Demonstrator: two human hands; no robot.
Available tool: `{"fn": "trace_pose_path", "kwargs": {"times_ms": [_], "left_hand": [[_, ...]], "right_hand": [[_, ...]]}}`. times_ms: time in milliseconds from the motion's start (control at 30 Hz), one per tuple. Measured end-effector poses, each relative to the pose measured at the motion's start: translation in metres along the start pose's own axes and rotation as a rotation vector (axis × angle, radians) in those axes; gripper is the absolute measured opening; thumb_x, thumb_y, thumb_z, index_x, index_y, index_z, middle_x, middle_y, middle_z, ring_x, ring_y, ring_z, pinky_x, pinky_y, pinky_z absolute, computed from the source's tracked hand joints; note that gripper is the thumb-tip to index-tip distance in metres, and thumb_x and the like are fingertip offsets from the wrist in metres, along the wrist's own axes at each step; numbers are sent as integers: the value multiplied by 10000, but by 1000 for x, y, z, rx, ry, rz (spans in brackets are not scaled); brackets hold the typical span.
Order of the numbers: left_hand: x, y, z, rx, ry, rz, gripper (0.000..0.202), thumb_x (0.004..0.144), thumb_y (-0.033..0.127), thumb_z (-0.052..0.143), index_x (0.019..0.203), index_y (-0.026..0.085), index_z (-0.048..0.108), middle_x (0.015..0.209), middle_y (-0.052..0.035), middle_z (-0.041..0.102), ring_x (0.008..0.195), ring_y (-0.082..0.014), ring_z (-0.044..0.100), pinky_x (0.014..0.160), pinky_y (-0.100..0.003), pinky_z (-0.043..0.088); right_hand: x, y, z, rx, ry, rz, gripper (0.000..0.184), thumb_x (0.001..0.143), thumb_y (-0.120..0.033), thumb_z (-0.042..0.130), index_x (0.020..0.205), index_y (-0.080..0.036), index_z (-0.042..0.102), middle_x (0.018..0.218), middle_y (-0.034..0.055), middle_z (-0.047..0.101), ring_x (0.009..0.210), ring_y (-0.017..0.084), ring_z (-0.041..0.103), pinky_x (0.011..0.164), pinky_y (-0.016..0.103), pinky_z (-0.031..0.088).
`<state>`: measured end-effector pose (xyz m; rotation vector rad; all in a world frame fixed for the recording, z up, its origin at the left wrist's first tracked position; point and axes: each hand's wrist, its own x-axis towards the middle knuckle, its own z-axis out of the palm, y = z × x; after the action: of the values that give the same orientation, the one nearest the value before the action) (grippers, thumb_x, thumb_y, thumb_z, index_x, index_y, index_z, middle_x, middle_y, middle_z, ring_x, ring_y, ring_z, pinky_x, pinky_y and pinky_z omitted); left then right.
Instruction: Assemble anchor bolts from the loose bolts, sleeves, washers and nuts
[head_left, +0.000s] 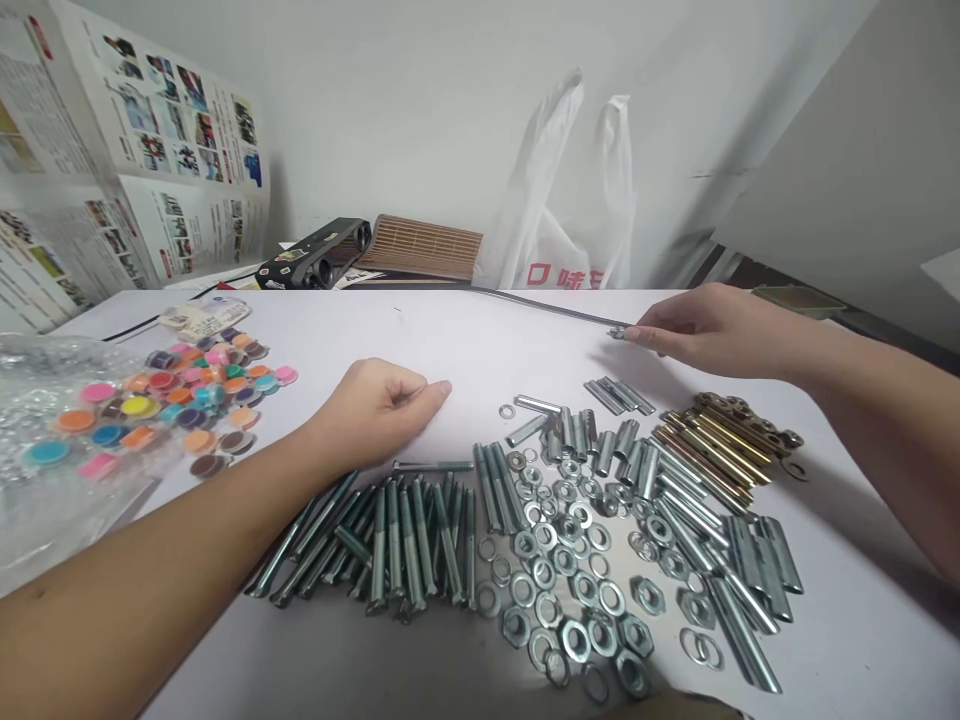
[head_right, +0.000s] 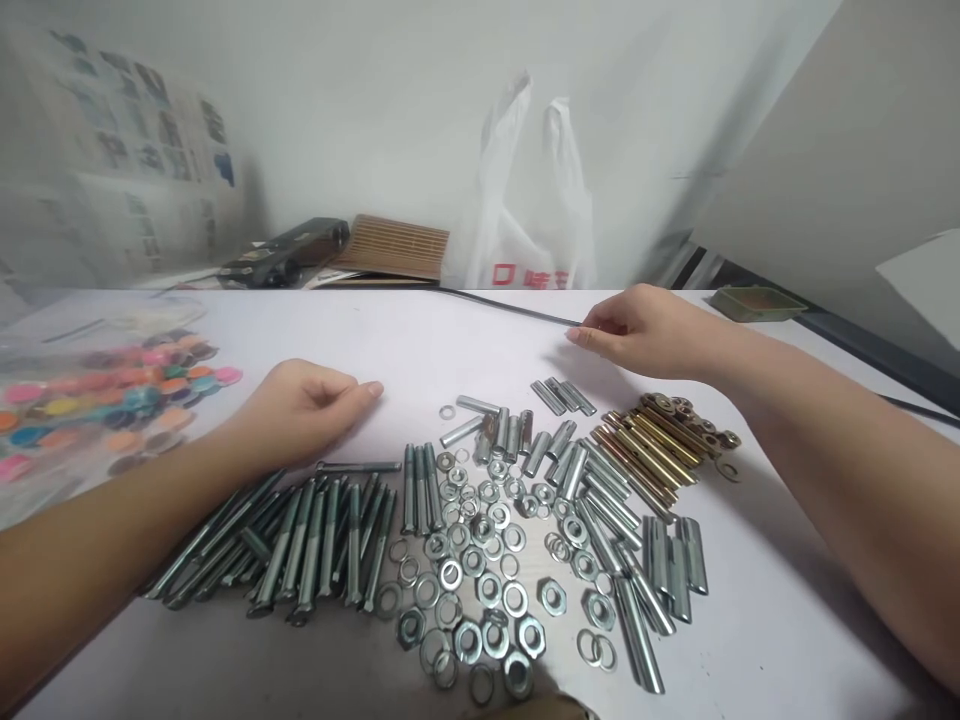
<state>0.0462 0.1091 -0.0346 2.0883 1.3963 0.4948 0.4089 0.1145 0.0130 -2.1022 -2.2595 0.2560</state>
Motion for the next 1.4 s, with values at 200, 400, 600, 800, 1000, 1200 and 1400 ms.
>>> {"fn": "trace_pose_path", "kwargs": {"times_ms": [200, 400, 600, 800, 1000, 1200, 1400], "left_hand": [[-1, -1, 0, 24, -13, 49, 559, 859, 513, 479, 474, 149, 304, 450, 33, 265, 468, -30, 261, 500, -200, 223], [-2, -1, 1, -12, -17, 55, 555, 853, 501, 487, 471, 151, 288, 448, 32, 256, 462, -31, 247, 484, -201, 217], [-3, 2, 1, -92, 2, -27, 579, 849, 513, 528, 442, 140, 354, 383, 35, 333, 411, -21, 313, 470, -181, 262], [-3, -4, 1, -285, 91, 16, 589, 814, 563, 616, 1288, 229, 515, 530, 58, 573, 465, -76, 507, 500, -176, 378], [-3, -7, 2, -278, 92, 66, 647, 879, 642, 455, 1391, 249, 409, 519, 50, 565, 524, -92, 546, 580, -196, 425], [-1, -11, 3, -414, 72, 70, 586, 880, 668, 422, 1285, 255, 512, 498, 55, 527, 524, -69, 523, 539, -159, 384], [1, -9, 1, -317, 7, 41, 529, 871, 656, 459, 1167, 234, 580, 498, 60, 534, 443, -40, 449, 480, -135, 369]], "right_hand": [[2, 6, -2, -133, -24, 77, 426, 905, -526, 498, 997, -160, 695, 915, 140, 674, 736, 233, 561, 691, 391, 388], [6, 19, -2, -139, -19, 145, 339, 884, -397, 512, 1010, -136, 686, 999, 159, 681, 799, 254, 576, 742, 395, 405], [-14, -26, -9, -94, -2, 58, 517, 921, -621, 439, 960, -170, 688, 673, 87, 604, 579, 179, 482, 601, 371, 362], [-43, -66, 1, 137, -17, -366, 371, 805, -588, 634, 768, -221, 664, 486, -11, 409, 459, 124, 336, 446, 301, 260], [-55, -108, -5, 310, 27, -652, 463, 812, -437, 638, 500, -188, 404, 412, -24, 328, 412, 76, 248, 403, 280, 207], [-24, -137, 11, -105, -36, -376, 553, 821, -669, 528, 552, -188, 576, 519, 56, 548, 402, 134, 401, 404, 321, 298], [-30, -124, 12, -227, -244, -130, 588, 809, -742, 481, 617, -203, 617, 523, 45, 576, 435, 173, 483, 433, 347, 372]]}}
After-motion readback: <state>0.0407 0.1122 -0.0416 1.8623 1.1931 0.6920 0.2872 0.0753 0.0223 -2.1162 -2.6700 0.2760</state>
